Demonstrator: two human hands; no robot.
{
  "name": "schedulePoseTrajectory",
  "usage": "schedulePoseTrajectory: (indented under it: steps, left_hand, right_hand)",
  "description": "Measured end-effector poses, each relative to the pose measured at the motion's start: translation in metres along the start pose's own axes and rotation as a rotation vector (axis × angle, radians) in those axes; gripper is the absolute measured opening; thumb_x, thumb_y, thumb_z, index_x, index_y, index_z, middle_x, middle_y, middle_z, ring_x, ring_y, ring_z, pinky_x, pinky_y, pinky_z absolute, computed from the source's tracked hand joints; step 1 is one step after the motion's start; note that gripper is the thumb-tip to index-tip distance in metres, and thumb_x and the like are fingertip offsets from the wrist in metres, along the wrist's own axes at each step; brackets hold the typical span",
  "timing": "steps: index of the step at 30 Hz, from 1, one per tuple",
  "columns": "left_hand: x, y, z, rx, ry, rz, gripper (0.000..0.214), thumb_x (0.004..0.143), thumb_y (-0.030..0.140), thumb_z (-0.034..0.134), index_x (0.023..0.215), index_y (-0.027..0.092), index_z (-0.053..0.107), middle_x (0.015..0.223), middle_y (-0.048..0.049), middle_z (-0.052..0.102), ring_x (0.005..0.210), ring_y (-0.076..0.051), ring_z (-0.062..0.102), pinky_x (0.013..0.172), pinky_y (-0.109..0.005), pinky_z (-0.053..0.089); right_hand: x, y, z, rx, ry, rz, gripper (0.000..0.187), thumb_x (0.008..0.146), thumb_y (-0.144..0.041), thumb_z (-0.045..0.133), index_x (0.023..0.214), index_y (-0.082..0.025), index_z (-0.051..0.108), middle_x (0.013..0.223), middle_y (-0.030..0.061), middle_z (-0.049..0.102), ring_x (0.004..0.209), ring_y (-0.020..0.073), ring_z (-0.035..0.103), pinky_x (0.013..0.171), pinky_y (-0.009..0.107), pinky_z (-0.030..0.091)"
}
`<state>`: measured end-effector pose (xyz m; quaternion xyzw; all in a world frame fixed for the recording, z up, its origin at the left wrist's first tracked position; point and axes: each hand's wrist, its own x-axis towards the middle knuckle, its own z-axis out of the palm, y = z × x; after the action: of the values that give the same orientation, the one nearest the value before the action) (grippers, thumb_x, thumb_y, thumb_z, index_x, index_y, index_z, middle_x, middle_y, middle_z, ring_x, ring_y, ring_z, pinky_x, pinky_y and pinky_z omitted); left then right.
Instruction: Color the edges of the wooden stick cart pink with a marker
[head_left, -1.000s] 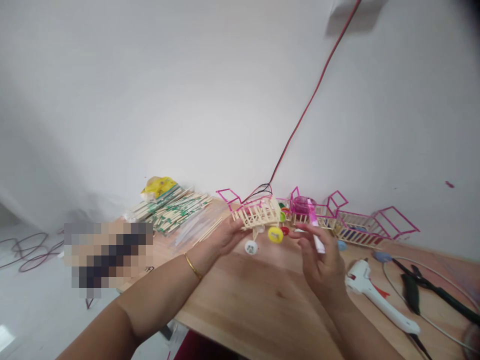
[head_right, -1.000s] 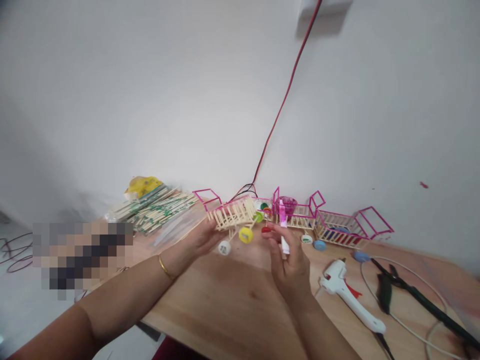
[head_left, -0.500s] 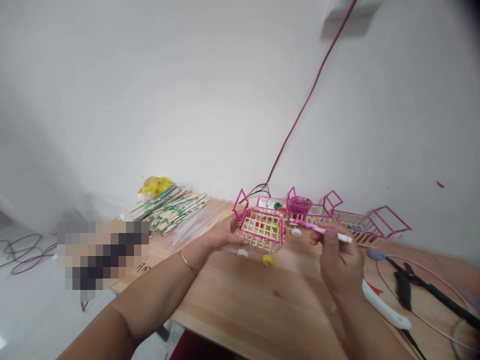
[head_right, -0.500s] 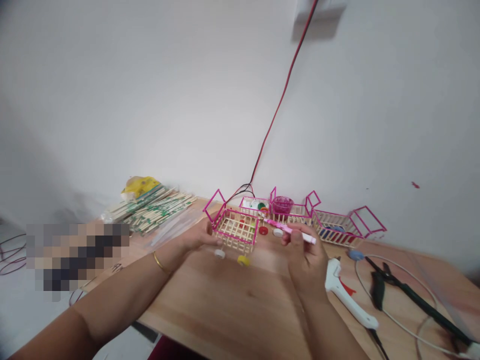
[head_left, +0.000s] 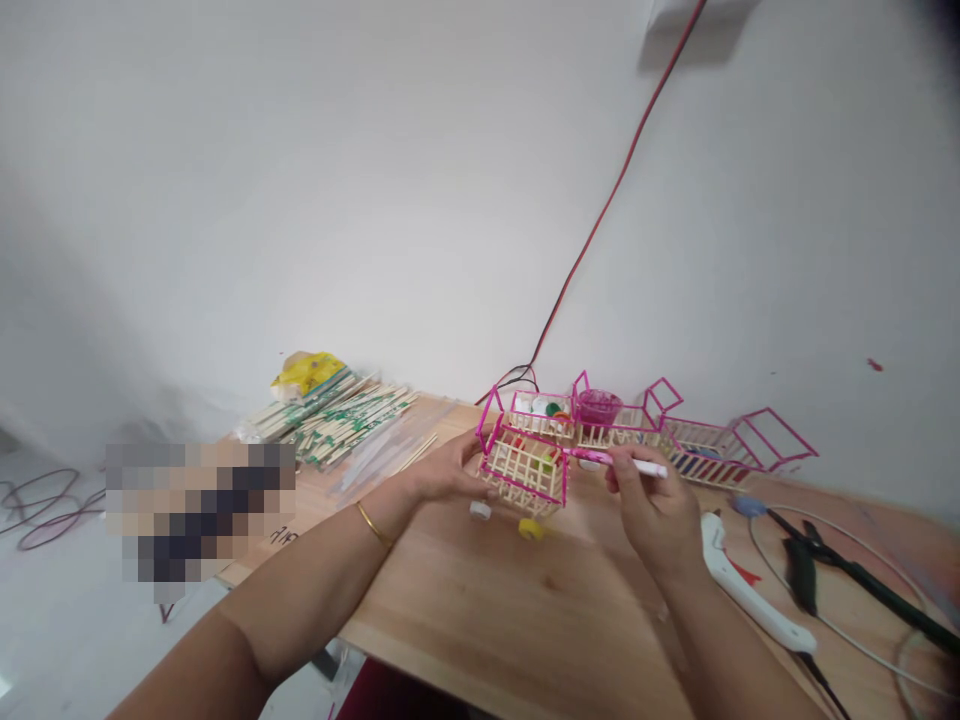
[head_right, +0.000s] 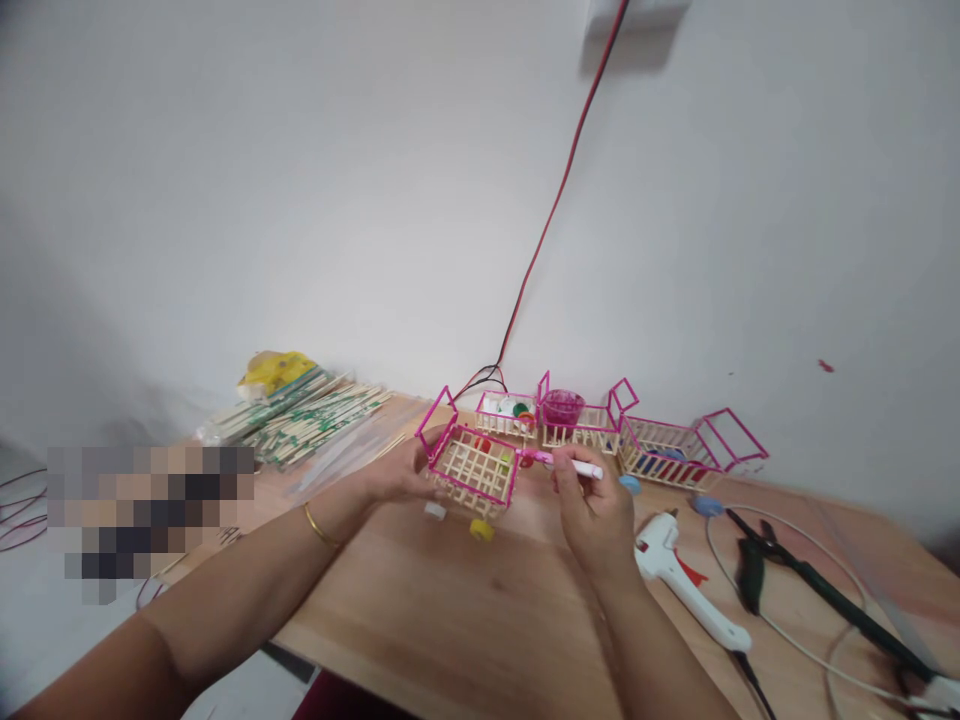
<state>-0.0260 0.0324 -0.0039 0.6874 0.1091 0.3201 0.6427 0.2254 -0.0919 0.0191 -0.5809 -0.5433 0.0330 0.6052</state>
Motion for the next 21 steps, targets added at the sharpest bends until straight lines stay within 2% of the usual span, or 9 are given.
schedulePoseTrajectory:
  steps: [6, 13, 17, 21]
  left_hand:
    - [-0.0001, 0.0018, 0.0002, 0.036, -0.002, 0.016, 0.094, 0.059, 0.026, 0.092, 0.142, 0.021, 0.05, 0.145, -0.0146, 0.055, 0.137, -0.034, 0.049, 0.121, -0.046, 0.028]
    - [-0.0007, 0.0055, 0.0032, 0.066, -0.05, 0.014, 0.09, 0.062, 0.028, 0.091, 0.142, 0.02, 0.051, 0.147, -0.0156, 0.053, 0.142, -0.036, 0.044, 0.121, -0.048, 0.028]
    - [-0.0005, 0.004, 0.0044, 0.034, -0.037, 0.025, 0.09, 0.061, 0.03, 0.091, 0.14, 0.02, 0.052, 0.141, -0.0147, 0.059, 0.143, -0.035, 0.042, 0.123, -0.048, 0.026]
    - [-0.0001, 0.0034, 0.0065, 0.046, -0.074, 0.028, 0.091, 0.061, 0.03, 0.091, 0.142, 0.019, 0.051, 0.144, -0.0147, 0.056, 0.145, -0.036, 0.04, 0.123, -0.048, 0.026]
  right_hand:
    - [0.0033, -0.0043, -0.0024, -0.044, 0.075, -0.006, 0.039, 0.09, -0.057, 0.057, 0.09, -0.019, 0.065, 0.063, -0.0021, 0.06, 0.057, 0.012, 0.056, 0.056, 0.025, 0.045]
    - [0.002, -0.0054, -0.0033, -0.058, 0.044, -0.021, 0.04, 0.09, -0.058, 0.057, 0.09, -0.019, 0.065, 0.063, -0.0012, 0.062, 0.056, 0.0129, 0.058, 0.056, 0.025, 0.046]
    - [0.0022, -0.0034, -0.0051, -0.115, 0.074, -0.033, 0.04, 0.091, -0.058, 0.055, 0.089, -0.019, 0.066, 0.064, -0.0007, 0.062, 0.057, 0.0132, 0.058, 0.057, 0.026, 0.046]
    - [0.0003, -0.0051, -0.0043, -0.098, -0.024, -0.13, 0.036, 0.093, -0.053, 0.053, 0.096, -0.02, 0.067, 0.077, 0.0026, 0.069, 0.067, 0.0159, 0.066, 0.063, 0.027, 0.051]
